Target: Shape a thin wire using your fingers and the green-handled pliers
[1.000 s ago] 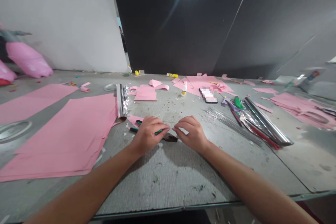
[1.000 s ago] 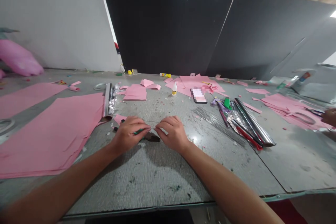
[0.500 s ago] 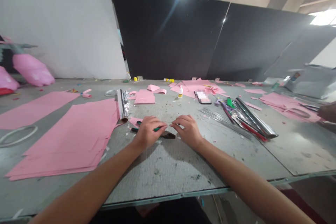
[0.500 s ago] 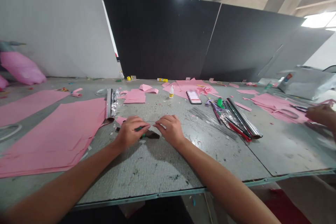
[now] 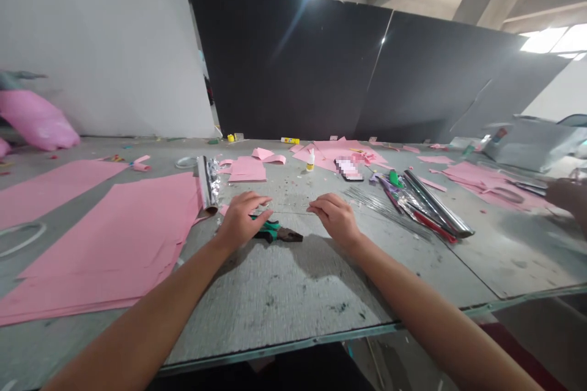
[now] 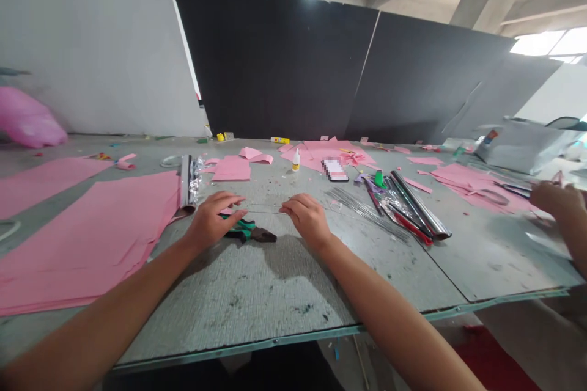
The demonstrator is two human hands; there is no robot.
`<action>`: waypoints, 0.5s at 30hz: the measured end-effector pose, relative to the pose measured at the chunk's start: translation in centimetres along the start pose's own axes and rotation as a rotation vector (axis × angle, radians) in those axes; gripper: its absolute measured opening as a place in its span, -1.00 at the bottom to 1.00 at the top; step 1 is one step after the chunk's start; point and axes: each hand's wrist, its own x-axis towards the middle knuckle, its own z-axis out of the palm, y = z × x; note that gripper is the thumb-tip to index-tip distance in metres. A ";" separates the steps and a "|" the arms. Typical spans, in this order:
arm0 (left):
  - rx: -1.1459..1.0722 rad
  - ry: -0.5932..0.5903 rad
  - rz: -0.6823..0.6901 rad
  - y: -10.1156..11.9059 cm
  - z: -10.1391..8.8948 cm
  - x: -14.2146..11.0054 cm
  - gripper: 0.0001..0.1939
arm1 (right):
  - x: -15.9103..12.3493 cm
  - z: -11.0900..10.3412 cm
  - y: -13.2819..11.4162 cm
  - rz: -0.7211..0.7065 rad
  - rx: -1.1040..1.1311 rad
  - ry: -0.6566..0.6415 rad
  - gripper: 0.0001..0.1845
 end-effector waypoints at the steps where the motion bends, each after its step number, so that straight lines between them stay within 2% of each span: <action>1: 0.001 -0.003 0.004 0.1 0.0 0.0 -0.77 | 0.0 0.0 -0.1 0.001 0.007 -0.003 -0.87; 7: 0.002 -0.039 0.060 0.9 0.4 -0.1 -0.83 | -0.2 0.4 -0.7 0.016 0.062 -0.065 -0.86; 11: -0.005 -0.019 0.082 0.9 0.3 0.1 -0.84 | -0.4 0.3 -0.7 0.054 0.087 -0.120 -0.86; 15: -0.001 0.011 0.071 0.6 0.2 0.1 -0.85 | -0.4 0.0 -0.3 0.109 0.105 -0.168 -0.51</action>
